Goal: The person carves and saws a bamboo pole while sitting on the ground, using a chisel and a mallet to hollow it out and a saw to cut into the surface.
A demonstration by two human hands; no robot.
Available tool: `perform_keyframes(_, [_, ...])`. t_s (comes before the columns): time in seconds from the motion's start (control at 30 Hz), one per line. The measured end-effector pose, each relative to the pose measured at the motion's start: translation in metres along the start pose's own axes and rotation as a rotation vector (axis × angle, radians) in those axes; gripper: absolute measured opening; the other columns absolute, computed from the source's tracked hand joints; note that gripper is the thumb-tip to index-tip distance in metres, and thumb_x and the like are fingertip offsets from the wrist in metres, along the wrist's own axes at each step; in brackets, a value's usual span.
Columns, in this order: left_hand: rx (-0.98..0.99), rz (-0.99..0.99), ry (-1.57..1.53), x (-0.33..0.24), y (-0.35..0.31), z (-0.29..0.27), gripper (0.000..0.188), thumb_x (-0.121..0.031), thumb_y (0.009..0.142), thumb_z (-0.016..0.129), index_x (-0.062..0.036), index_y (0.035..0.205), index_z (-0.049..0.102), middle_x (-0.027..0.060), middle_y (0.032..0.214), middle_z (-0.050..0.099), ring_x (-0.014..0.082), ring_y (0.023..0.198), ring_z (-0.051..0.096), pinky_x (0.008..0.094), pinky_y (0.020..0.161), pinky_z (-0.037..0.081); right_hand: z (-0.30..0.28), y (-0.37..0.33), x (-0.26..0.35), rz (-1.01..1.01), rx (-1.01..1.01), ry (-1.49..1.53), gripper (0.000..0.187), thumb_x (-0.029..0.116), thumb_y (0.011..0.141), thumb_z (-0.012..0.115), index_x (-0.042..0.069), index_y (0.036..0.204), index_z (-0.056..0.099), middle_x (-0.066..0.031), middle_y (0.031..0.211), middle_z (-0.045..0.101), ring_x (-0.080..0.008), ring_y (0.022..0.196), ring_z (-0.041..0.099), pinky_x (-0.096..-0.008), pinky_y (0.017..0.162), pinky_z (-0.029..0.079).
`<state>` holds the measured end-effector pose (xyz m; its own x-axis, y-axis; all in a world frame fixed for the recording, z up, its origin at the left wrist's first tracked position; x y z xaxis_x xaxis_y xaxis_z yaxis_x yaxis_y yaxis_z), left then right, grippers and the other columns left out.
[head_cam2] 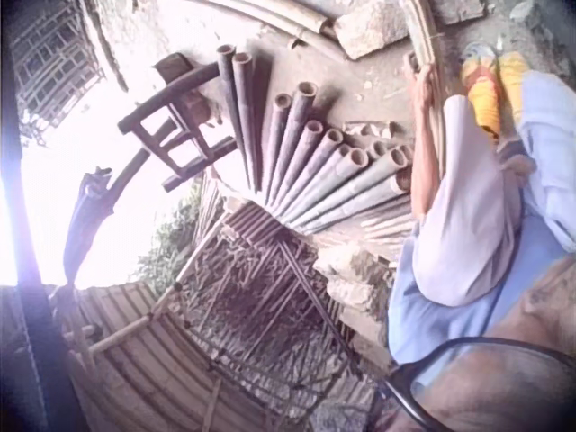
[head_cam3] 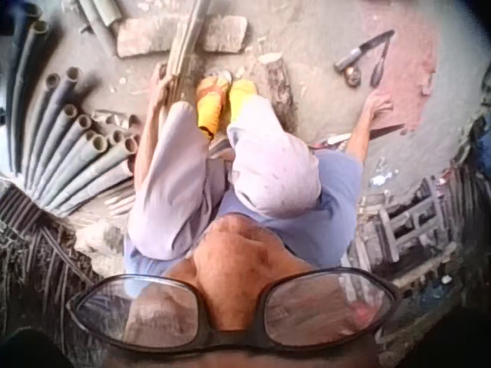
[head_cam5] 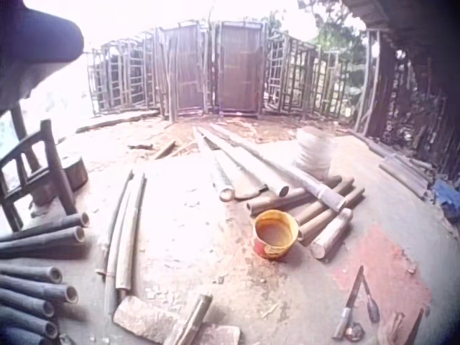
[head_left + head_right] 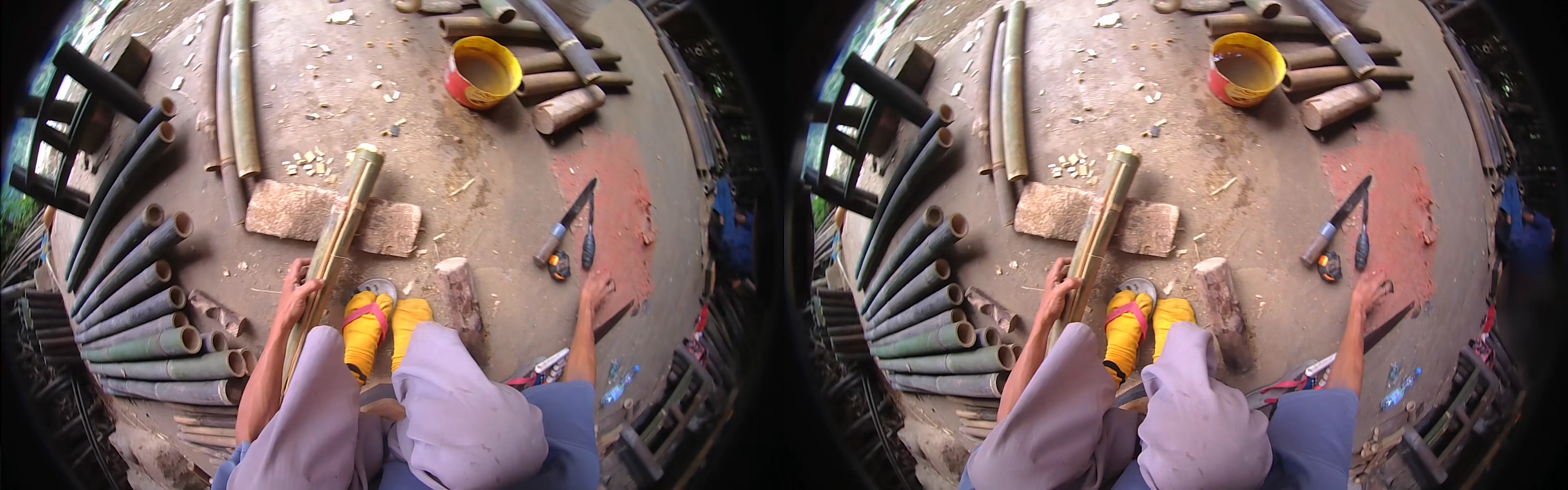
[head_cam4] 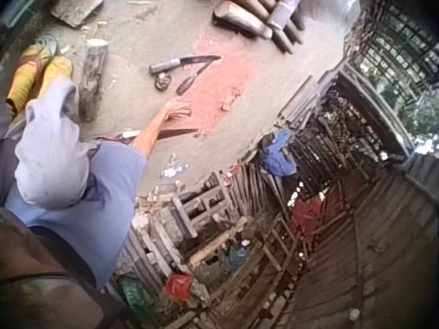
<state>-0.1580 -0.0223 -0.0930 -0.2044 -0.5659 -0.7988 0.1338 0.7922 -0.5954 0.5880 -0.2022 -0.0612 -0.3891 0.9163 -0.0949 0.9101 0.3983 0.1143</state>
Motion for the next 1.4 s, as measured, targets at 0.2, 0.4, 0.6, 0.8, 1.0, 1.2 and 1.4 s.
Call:
perform_keyframes(0.2, [-0.042,-0.018,0.323,-0.028,-0.007,0.012,0.072,-0.041,0.069,0.075,-0.0004,0.123,0.050,0.0189,0.102,0.065,0.0262,0.093,0.063,0.0376,0.083,0.048,0.066,0.002,-0.081,-0.023,0.360,0.131,0.072,0.032,0.080,0.060,0.014,0.143,0.030,-0.0255,0.122,0.055,-0.0407,0.112,0.054,-0.0474,0.096,0.040])
perform_keyframes(0.4, [-0.222,-0.024,0.327,-0.030,-0.016,0.014,0.066,-0.039,0.072,0.073,-0.0005,0.120,0.050,0.0216,0.100,0.066,0.0304,0.091,0.065,0.0396,0.081,0.050,-0.026,-0.037,-0.040,0.241,0.001,0.699,0.065,0.013,0.079,0.057,-0.007,0.134,0.029,-0.0227,0.099,0.060,-0.0360,0.087,0.061,-0.0461,0.083,0.049])
perform_keyframes(0.6, [-0.317,-0.021,0.443,-0.025,-0.017,0.020,0.059,-0.032,0.071,0.074,-0.0014,0.110,0.041,0.0271,0.092,0.063,0.0451,0.087,0.061,0.0482,0.076,0.048,-0.108,-0.134,0.147,0.080,0.524,1.579,0.040,0.014,0.084,0.055,0.000,0.117,0.039,-0.0075,0.071,0.052,-0.0170,0.058,0.053,-0.0347,0.054,0.053])
perform_keyframes(0.8, [-0.417,0.011,0.638,-0.027,-0.008,0.015,0.063,-0.020,0.063,0.078,-0.0018,0.106,0.036,0.0283,0.090,0.062,0.0482,0.083,0.060,0.0499,0.073,0.048,-0.162,-0.350,0.357,-0.185,1.467,1.662,0.036,0.004,0.081,0.056,-0.004,0.111,0.039,-0.0114,0.078,0.058,-0.0265,0.072,0.066,-0.0376,0.063,0.059])
perform_keyframes(1.0, [-0.416,-0.020,0.614,-0.032,-0.008,0.025,0.057,-0.022,0.064,0.077,-0.0041,0.108,0.046,0.0243,0.093,0.064,0.0426,0.085,0.063,0.0484,0.071,0.050,-0.125,-0.433,0.408,0.030,1.741,1.577,0.035,0.009,0.085,0.052,-0.001,0.116,0.037,-0.0114,0.069,0.053,-0.0212,0.049,0.056,-0.0377,0.045,0.052])
perform_keyframes(1.2, [-0.385,-0.069,0.589,-0.021,-0.005,0.022,0.043,-0.020,0.076,0.067,-0.0080,0.111,0.046,0.0211,0.095,0.064,0.0422,0.085,0.063,0.0498,0.068,0.047,-0.117,-0.450,0.421,0.267,1.750,1.603,0.038,0.009,0.083,0.052,0.000,0.117,0.037,-0.0107,0.066,0.052,-0.0214,0.047,0.055,-0.0389,0.043,0.051])
perform_keyframes(1.4, [-0.409,-0.016,0.611,-0.012,0.000,0.021,0.034,-0.026,0.081,0.062,-0.0074,0.105,0.046,0.0180,0.087,0.065,0.0391,0.079,0.064,0.0458,0.065,0.048,-0.117,-0.454,0.427,0.388,1.726,1.662,0.029,0.010,0.084,0.052,0.003,0.108,0.040,-0.0118,0.066,0.051,-0.0233,0.047,0.055,-0.0403,0.043,0.051])
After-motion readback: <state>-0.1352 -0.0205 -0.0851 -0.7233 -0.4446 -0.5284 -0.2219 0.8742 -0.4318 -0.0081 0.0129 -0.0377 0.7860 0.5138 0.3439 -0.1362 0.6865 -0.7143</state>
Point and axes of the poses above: each hand's wrist, its own y-axis towards the middle knuckle, its own z-axis out of the palm, x = y × z, the point moved 10 cm from there along y, towards the middle knuckle
